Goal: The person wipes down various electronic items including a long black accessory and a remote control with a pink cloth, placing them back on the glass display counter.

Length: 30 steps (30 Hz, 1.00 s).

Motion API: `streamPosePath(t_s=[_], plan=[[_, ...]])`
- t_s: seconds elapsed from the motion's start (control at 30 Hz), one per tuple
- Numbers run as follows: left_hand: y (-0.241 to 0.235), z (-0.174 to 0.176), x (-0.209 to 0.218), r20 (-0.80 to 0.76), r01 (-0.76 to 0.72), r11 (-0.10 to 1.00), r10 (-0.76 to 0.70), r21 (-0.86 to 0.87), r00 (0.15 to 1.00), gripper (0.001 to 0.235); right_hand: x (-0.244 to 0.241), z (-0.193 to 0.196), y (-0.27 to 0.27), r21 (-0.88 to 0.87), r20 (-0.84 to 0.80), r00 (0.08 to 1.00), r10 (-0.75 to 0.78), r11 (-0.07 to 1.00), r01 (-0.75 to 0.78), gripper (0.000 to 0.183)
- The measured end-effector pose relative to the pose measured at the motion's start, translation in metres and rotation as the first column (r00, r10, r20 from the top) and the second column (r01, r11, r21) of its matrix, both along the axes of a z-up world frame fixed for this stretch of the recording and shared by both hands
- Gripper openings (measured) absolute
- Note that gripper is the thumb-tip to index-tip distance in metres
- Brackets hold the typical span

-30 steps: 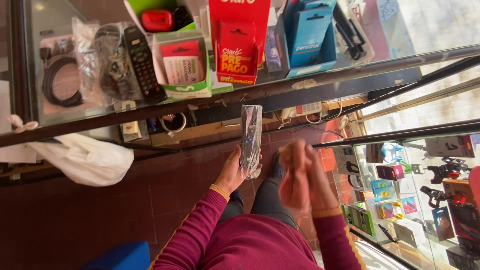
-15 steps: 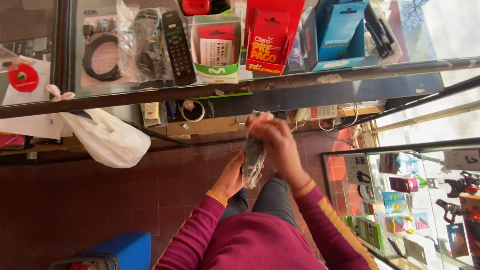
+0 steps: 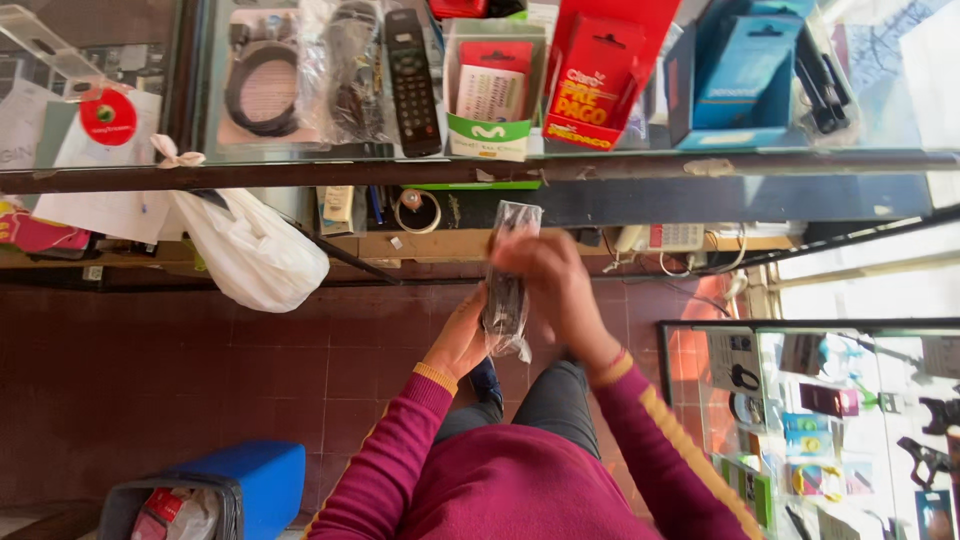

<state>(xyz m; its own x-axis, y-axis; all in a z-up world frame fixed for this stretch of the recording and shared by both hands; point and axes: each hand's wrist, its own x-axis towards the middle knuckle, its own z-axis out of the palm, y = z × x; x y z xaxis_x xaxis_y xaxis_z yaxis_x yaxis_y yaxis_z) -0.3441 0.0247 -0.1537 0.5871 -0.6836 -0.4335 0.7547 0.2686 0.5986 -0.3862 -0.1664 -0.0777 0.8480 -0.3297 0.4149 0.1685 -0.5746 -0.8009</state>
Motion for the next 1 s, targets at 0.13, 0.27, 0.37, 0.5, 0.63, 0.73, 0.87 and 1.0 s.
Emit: streamPosePath(t_s=[0.13,0.27,0.37,0.5,0.63,0.73,0.87,1.0], plan=[[0.015,0.058,0.011,0.021,-0.061,0.998,0.06,0.027,0.998,0.068,-0.046,-0.018,0.045,-0.039,-0.199,0.936,0.29,0.952,-0.303,0.046],[0.01,0.12,0.023,-0.031,0.054,0.983,-0.05,0.174,0.998,0.104,-0.065,-0.013,0.024,0.302,-0.227,0.767,0.6,0.792,-0.53,0.046],[0.017,-0.035,0.029,-0.142,-0.111,0.991,0.099,-0.078,0.985,0.05,-0.036,0.054,-0.02,0.322,-0.123,0.843,0.523,0.825,-0.465,0.034],[0.007,-0.04,0.012,-0.116,-0.067,0.998,0.067,0.003,0.991,0.046,0.01,0.016,-0.028,0.043,-0.177,0.982,0.06,0.998,-0.054,0.049],[0.005,-0.048,0.019,-0.089,-0.146,0.987,0.14,-0.066,0.986,0.042,-0.004,-0.024,0.018,-0.053,-0.086,0.985,0.151,0.986,-0.156,0.05],[0.02,-0.022,0.028,-0.126,-0.209,0.977,0.204,-0.033,0.971,0.045,-0.05,-0.041,0.036,-0.011,-0.237,0.91,0.34,0.936,-0.352,0.053],[0.031,0.001,0.037,-0.146,-0.15,0.989,0.147,-0.005,0.978,0.05,-0.053,-0.018,-0.002,0.441,-0.128,0.883,0.451,0.823,-0.357,0.052],[0.034,-0.007,0.033,-0.16,-0.079,0.997,0.079,0.008,0.984,0.047,-0.029,-0.036,-0.053,0.43,-0.195,0.981,-0.004,0.898,0.089,0.034]])
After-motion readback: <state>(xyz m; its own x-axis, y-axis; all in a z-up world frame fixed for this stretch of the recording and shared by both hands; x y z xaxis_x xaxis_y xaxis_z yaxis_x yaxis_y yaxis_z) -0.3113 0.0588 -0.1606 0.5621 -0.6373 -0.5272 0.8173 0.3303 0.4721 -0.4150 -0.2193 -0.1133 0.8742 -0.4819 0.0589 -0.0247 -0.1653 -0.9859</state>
